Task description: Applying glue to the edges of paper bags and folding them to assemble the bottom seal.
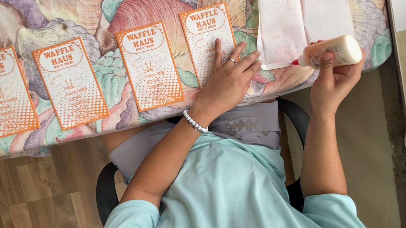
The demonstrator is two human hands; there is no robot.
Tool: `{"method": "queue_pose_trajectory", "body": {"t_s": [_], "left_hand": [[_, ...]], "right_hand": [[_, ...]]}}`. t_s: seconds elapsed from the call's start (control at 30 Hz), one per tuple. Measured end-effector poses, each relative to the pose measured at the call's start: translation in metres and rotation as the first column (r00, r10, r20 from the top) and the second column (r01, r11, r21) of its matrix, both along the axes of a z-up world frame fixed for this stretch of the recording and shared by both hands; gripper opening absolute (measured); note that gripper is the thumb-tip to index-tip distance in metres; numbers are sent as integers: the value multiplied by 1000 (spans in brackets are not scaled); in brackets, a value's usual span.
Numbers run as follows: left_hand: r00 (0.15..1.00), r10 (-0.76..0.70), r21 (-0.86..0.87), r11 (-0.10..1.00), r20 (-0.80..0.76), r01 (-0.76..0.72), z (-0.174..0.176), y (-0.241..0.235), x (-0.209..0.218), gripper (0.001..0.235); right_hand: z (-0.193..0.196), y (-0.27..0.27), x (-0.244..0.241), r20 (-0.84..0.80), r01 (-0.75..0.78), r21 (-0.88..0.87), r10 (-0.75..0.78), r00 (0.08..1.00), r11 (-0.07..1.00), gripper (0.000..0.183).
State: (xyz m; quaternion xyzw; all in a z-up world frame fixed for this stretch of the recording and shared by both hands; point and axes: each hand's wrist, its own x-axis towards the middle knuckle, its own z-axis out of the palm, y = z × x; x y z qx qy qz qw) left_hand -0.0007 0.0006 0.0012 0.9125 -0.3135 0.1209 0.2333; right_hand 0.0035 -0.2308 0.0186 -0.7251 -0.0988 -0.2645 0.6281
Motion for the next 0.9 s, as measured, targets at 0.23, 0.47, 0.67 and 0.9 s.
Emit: {"method": "queue_pose_trajectory", "body": {"t_s": [0.23, 0.47, 0.67, 0.9], "left_hand": [[1000, -2, -11, 1000, -8, 2, 1, 1, 0, 32], [1000, -8, -3, 1000, -11, 8, 0, 0, 1, 34], [1000, -8, -7, 1000, -1, 8, 0, 1, 1, 33], [1000, -11, 3, 1000, -8, 11, 1, 1, 0, 34]], "right_hand": [[-11, -28, 9, 38, 43, 7, -43, 998, 999, 38], [-10, -43, 13, 67, 59, -11, -59, 996, 998, 37], [-16, -64, 20, 92, 73, -12, -71, 993, 997, 35], [-30, -97, 29, 142, 111, -11, -108, 984, 994, 36]]}}
